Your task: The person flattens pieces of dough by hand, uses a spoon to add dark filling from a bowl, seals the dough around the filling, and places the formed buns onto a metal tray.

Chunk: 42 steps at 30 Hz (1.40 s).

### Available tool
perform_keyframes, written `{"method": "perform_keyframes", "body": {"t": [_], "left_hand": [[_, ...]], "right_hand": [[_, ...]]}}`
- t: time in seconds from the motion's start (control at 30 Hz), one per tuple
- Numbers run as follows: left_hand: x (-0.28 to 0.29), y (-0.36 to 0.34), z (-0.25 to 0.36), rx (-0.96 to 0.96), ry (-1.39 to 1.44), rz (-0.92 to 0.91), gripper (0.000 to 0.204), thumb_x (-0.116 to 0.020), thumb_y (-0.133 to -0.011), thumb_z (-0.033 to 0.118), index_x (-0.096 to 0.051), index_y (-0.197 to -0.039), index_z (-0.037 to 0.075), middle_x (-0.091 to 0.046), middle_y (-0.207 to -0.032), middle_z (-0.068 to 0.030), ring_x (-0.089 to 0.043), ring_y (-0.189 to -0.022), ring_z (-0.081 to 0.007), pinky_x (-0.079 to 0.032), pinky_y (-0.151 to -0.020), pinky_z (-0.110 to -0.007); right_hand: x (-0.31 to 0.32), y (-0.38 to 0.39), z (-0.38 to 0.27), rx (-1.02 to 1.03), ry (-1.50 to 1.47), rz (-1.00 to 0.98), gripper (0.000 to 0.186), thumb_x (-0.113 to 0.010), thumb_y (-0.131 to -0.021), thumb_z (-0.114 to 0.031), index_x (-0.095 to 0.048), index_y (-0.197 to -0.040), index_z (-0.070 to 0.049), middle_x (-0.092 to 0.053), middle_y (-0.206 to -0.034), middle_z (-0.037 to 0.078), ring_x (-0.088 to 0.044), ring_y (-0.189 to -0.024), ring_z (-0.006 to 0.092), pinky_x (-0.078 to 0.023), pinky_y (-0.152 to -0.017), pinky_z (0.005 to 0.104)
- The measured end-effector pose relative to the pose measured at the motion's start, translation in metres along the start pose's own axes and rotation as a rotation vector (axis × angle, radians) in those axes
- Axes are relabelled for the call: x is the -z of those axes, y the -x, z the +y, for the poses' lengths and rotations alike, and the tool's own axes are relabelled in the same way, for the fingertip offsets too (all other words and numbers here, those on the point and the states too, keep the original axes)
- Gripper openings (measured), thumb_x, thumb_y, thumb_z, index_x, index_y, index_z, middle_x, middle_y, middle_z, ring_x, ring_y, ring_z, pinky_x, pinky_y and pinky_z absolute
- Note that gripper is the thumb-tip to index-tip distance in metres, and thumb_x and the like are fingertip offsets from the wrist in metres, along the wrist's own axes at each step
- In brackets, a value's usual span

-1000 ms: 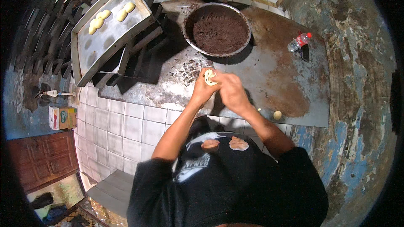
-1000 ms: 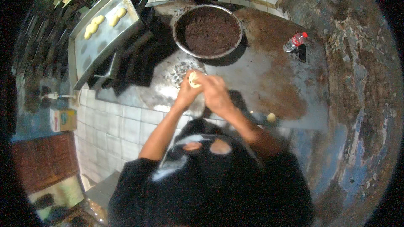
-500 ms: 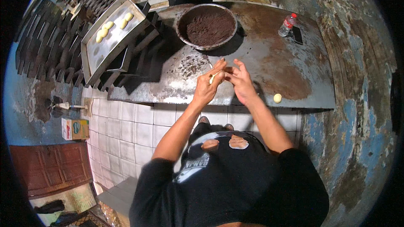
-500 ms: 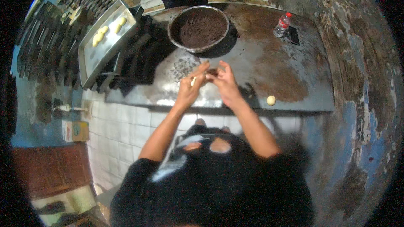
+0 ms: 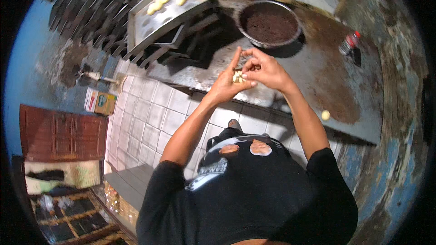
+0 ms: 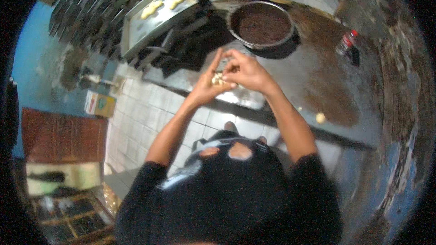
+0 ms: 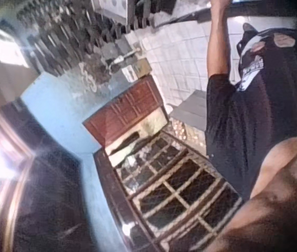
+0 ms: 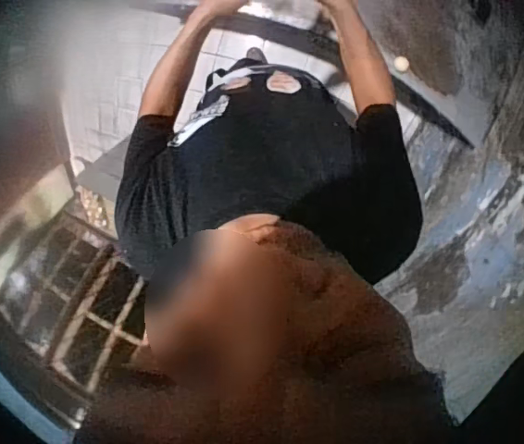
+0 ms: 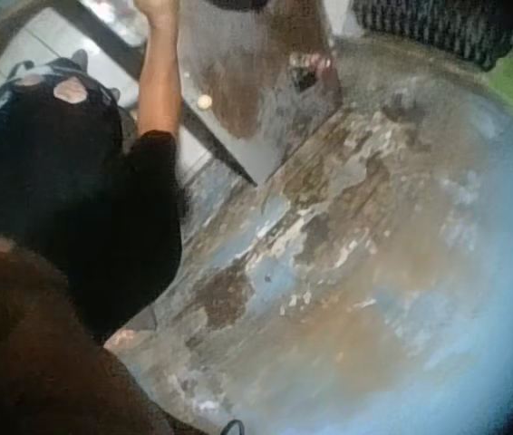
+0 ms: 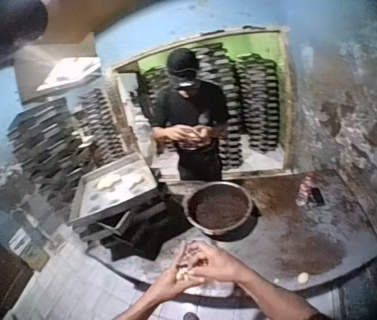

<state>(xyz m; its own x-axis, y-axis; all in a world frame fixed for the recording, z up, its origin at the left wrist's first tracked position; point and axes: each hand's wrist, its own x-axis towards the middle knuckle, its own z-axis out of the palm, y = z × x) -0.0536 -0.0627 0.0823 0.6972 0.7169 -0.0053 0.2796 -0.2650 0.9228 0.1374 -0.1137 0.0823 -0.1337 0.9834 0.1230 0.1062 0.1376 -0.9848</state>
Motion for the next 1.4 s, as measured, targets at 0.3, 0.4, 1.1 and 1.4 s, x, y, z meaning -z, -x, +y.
{"method": "perform_keyframes", "body": {"t": [0.3,0.4,1.1,1.4], "left_hand": [[0.106,-0.003,-0.030,-0.003,0.687,0.156,0.070,-0.035,-0.105,0.058,-0.035,-0.156,0.009,-0.052,-0.144,-0.0069,-0.047,-0.123,-0.0143,-0.036,-0.106,-0.031],[0.140,-0.010,-0.042,-0.095,0.887,0.166,0.076,-0.031,-0.103,0.064,-0.026,-0.160,0.014,-0.020,-0.166,-0.0120,-0.012,-0.154,-0.0252,-0.012,-0.122,-0.042],[0.452,0.048,-0.206,-0.073,0.201,1.001,0.058,-0.059,-0.094,0.011,-0.044,-0.149,0.003,-0.051,-0.147,-0.0180,-0.056,-0.127,-0.0296,-0.047,-0.101,-0.040],[0.462,0.007,-0.188,-0.329,0.031,0.847,0.047,-0.056,-0.100,0.019,-0.048,-0.144,0.004,-0.057,-0.139,-0.0192,-0.067,-0.107,-0.0262,-0.055,-0.088,-0.036]], "right_hand": [[-0.118,-0.092,-0.006,0.635,0.481,0.420,0.055,-0.079,-0.085,-0.033,-0.058,-0.124,0.000,-0.061,-0.122,0.016,-0.059,-0.117,0.0319,-0.048,-0.100,0.0413],[-0.161,-0.149,0.011,0.304,-0.093,0.389,0.052,-0.068,-0.095,-0.043,-0.056,-0.119,0.001,-0.060,-0.114,0.010,-0.057,-0.105,0.0170,-0.048,-0.089,0.0316],[-0.252,-0.568,0.059,0.544,1.002,-0.708,0.052,-0.049,-0.104,-0.024,-0.037,-0.147,0.004,-0.026,-0.160,0.024,-0.024,-0.150,0.0381,-0.020,-0.124,0.0466],[-0.140,-0.607,0.020,-0.064,0.360,-0.109,0.052,-0.040,-0.107,-0.043,-0.056,-0.140,-0.005,-0.059,-0.140,0.016,-0.057,-0.125,0.0290,-0.044,-0.106,0.0429]]}}
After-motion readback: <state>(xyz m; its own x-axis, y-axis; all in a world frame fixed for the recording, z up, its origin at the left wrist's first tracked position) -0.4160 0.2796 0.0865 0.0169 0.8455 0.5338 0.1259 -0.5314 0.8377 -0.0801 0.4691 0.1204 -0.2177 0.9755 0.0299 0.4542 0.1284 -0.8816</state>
